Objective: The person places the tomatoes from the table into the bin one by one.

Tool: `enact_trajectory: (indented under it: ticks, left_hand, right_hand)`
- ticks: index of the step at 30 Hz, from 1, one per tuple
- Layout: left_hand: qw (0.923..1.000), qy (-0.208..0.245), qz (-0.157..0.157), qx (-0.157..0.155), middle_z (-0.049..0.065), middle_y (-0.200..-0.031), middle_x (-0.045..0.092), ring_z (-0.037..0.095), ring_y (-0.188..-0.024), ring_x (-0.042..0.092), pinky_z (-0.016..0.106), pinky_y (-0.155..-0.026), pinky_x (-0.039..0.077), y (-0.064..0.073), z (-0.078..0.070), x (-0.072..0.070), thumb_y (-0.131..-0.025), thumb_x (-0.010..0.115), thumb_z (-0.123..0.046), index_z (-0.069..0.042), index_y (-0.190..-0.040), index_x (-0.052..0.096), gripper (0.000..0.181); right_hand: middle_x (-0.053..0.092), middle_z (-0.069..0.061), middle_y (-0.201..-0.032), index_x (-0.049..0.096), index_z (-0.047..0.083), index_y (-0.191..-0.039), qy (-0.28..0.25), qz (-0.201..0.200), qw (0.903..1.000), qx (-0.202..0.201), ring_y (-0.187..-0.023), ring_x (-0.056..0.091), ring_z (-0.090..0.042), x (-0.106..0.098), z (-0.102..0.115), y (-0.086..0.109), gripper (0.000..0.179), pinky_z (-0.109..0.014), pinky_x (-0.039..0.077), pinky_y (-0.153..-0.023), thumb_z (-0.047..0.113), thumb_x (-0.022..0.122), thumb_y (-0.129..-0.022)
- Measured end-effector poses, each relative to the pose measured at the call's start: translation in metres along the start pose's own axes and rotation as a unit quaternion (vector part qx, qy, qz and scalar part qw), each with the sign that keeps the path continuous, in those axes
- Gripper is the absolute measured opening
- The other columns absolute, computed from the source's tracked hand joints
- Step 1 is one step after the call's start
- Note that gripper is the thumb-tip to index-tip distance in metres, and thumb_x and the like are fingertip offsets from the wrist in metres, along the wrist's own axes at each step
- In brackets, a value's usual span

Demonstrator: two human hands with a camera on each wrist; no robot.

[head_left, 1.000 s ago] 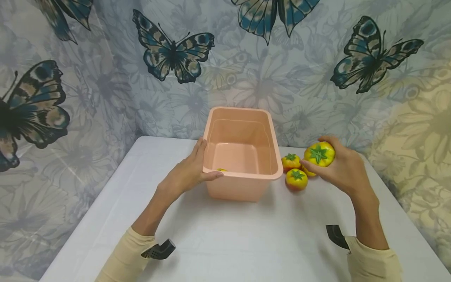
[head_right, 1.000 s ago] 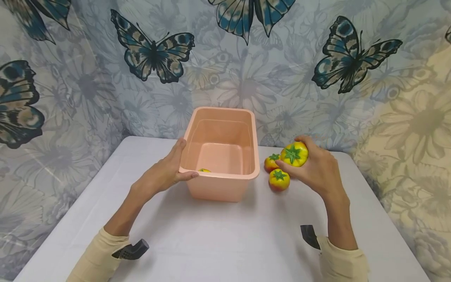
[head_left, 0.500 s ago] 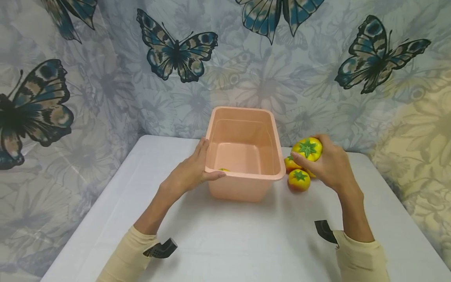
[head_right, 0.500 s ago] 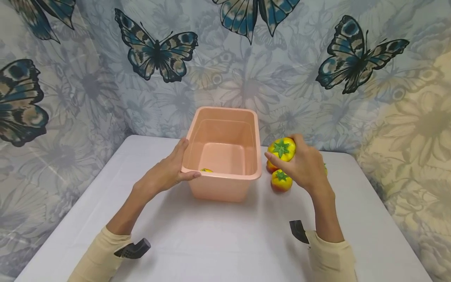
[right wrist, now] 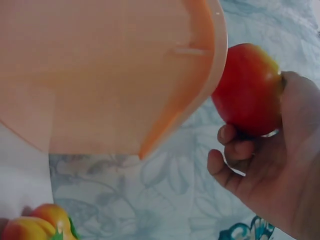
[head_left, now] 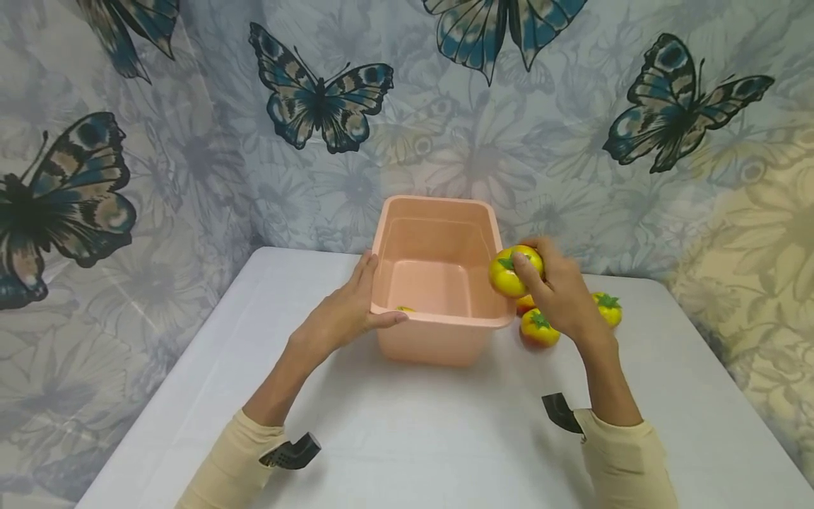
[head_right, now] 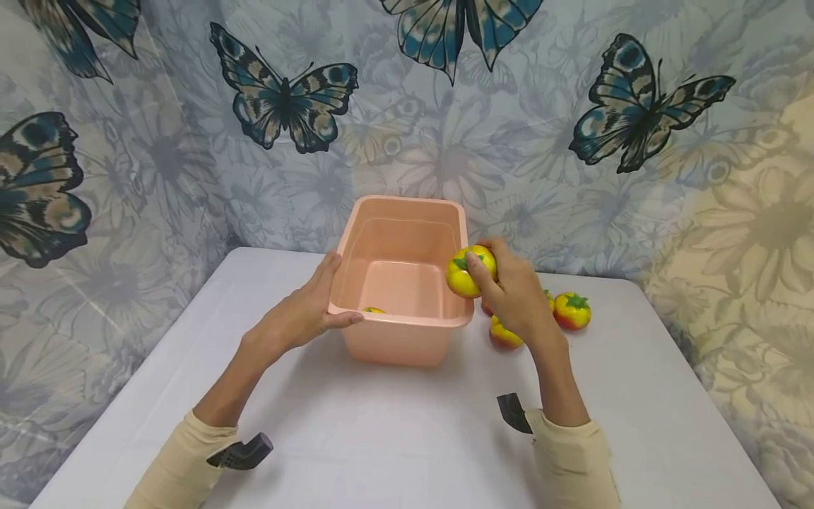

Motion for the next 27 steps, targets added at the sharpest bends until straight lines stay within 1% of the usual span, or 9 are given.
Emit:
enact_trajectory:
  ticks: [3,6,10,11,13,15,19,23,27]
  left_hand:
    - [1.0,0.001,-0.001,0.0,0.015,-0.178,-0.003,0.047,-0.147,0.046,0.057,-0.117,0.045,0.0,0.0,0.001,-0.091,0.068,-0.068,-0.008,-0.169,0.0,0.119]
    - [1.0,-0.001,0.0,-0.001,0.015,-0.178,-0.003,0.048,-0.144,0.049,0.057,-0.115,0.046,0.0,0.0,0.001,-0.091,0.068,-0.068,-0.009,-0.169,0.0,0.119]
    - [1.0,0.001,0.002,-0.001,0.014,-0.178,-0.003,0.048,-0.145,0.048,0.057,-0.116,0.046,0.0,-0.001,0.001,-0.091,0.068,-0.069,-0.009,-0.169,0.0,0.119]
    - [1.0,0.0,0.002,-0.001,0.014,-0.178,-0.002,0.048,-0.145,0.048,0.057,-0.116,0.046,0.0,-0.001,0.001,-0.091,0.068,-0.069,-0.009,-0.169,0.0,0.119]
    - [1.0,0.002,0.001,0.001,0.015,-0.178,-0.002,0.048,-0.147,0.046,0.058,-0.117,0.045,0.0,-0.001,0.001,-0.091,0.068,-0.069,-0.009,-0.169,0.0,0.12]
    - [1.0,0.001,0.002,0.001,0.014,-0.178,-0.003,0.048,-0.148,0.045,0.057,-0.118,0.044,0.001,-0.001,0.001,-0.091,0.068,-0.069,-0.009,-0.169,-0.001,0.12]
    - [1.0,-0.002,0.001,0.0,0.015,-0.178,-0.003,0.048,-0.147,0.046,0.057,-0.117,0.045,0.001,-0.001,0.001,-0.091,0.068,-0.069,-0.009,-0.169,0.0,0.12]
    - [1.0,0.002,0.003,-0.002,0.015,-0.178,-0.002,0.048,-0.147,0.046,0.057,-0.117,0.045,0.0,0.0,0.001,-0.091,0.068,-0.069,-0.009,-0.169,0.0,0.12]
    - [1.0,0.002,0.006,-0.003,0.014,-0.178,-0.003,0.047,-0.148,0.044,0.057,-0.118,0.044,0.0,0.0,0.002,-0.091,0.067,-0.069,-0.009,-0.169,-0.001,0.12]
  right_hand:
    - [0.066,-0.018,-0.115,0.045,0.014,-0.153,-0.012,0.008,0.9997,-0.02,-0.095,0.061,-0.029,0.006,0.005,-0.001,0.047,-0.031,0.054,-0.085,0.036,0.047,-0.112]
    - [0.067,-0.016,-0.118,0.046,0.019,-0.155,-0.015,0.013,0.9991,-0.037,-0.096,0.06,-0.026,0.011,0.008,-0.003,0.048,-0.034,0.054,-0.085,0.035,0.054,-0.11]
    - [0.069,-0.017,-0.117,0.05,0.012,-0.145,-0.029,0.018,0.9981,-0.051,-0.081,0.062,-0.024,0.015,0.011,-0.004,0.054,-0.02,0.055,-0.068,0.029,0.072,-0.1]
    - [0.069,-0.019,-0.118,0.05,0.01,-0.143,-0.034,0.019,0.998,-0.05,-0.081,0.063,-0.024,0.015,0.012,-0.004,0.056,-0.019,0.055,-0.067,0.028,0.076,-0.097]
    - [0.069,-0.022,-0.12,0.048,0.007,-0.139,-0.039,0.024,0.9977,-0.05,-0.081,0.066,-0.027,0.017,0.014,-0.005,0.062,-0.023,0.059,-0.068,0.028,0.082,-0.092]
    - [0.07,-0.024,-0.122,0.046,0.005,-0.136,-0.039,0.029,0.9978,-0.045,-0.089,0.067,-0.029,0.018,0.016,-0.005,0.066,-0.03,0.061,-0.077,0.031,0.084,-0.089]
    - [0.069,-0.026,-0.119,0.041,0.003,-0.135,-0.037,0.05,0.9975,-0.034,-0.097,0.067,-0.033,0.023,0.019,-0.007,0.068,-0.045,0.06,-0.087,0.037,0.081,-0.092]
    - [0.064,-0.023,-0.124,0.039,0.002,-0.136,-0.036,0.079,0.9959,-0.025,-0.103,0.064,-0.034,0.031,0.018,-0.007,0.063,-0.05,0.058,-0.093,0.039,0.073,-0.098]
    - [0.06,-0.02,-0.127,0.041,0.001,-0.141,-0.041,0.092,0.9938,-0.046,-0.111,0.06,-0.034,0.037,0.02,-0.009,0.058,-0.052,0.053,-0.098,0.035,0.067,-0.102]
Point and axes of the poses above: each hand's wrist, its own y-axis away from the middle knuckle, its own x-axis out of the palm, z = x × y, the point moved 5 cm from there along -y, towards the middle knuckle
